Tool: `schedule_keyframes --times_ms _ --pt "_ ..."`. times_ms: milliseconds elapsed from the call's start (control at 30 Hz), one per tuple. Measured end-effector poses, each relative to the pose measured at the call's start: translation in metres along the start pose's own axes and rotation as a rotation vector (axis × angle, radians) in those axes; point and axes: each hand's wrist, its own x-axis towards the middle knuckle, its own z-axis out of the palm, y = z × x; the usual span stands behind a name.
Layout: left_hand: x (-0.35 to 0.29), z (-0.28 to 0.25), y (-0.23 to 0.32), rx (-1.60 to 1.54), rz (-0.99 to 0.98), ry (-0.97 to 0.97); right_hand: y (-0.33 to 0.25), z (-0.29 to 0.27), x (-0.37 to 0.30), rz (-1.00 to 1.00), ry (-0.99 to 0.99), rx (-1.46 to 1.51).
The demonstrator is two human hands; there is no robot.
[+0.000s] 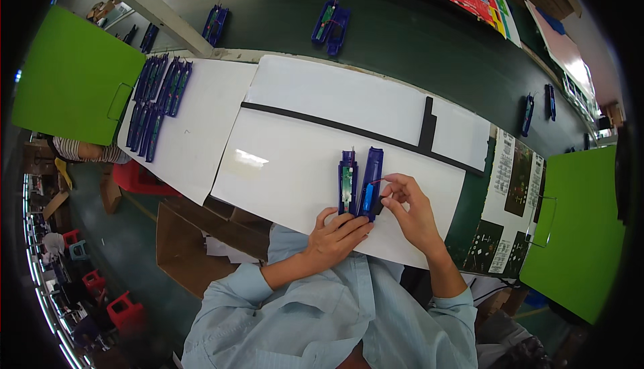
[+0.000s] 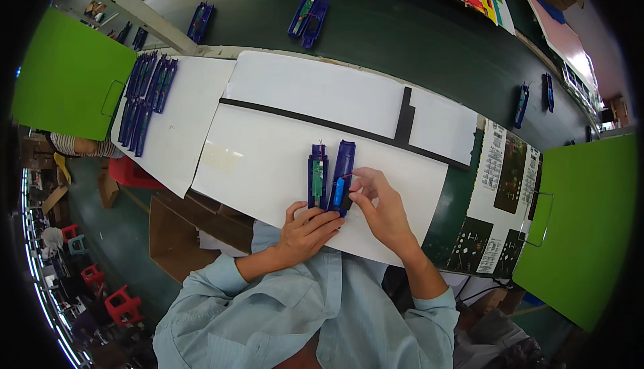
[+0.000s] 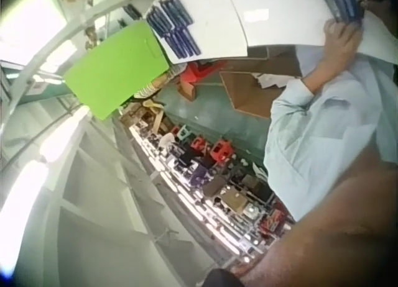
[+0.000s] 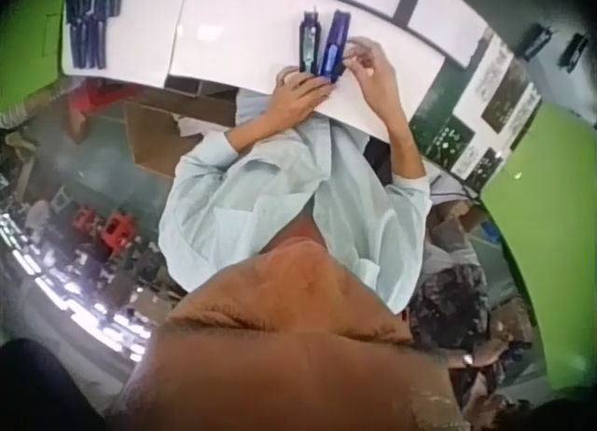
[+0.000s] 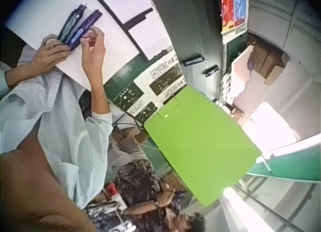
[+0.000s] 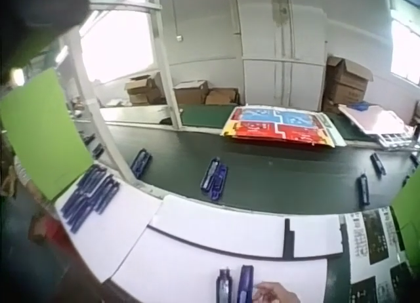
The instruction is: The person assembles internal components, a circuit board, and a foam insert into blue plastic electronic housings by hand.
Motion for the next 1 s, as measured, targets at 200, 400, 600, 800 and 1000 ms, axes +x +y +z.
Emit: schedule_keyframes --times_ms 200,400,600,800,1000 --pt "-0.002 0.0 -0.002 -0.026 -0.003 -0.002 -0.004 0.011 0.011 0.053 -0.037 -0.028" --pt "-0.004 -0.001 -0.003 -0.025 -0.003 -0.001 -0.001 0.018 0.012 0.067 -0.04 -0.044" --pt "-0.004 -0.001 -0.004 -0.027 -0.002 0.015 0.008 0.027 0.014 -0.023 -0.013 -0.111" --pt "0.001 -0.004 -0.003 -0.029 -0.022 0.029 0.017 0.035 0.012 -0.191 0.024 -0.208" --pt "-0.001 -0.007 -0.005 -0.079 -0.055 0.016 0.003 0.03 0.014 -0.227 0.235 -0.332"
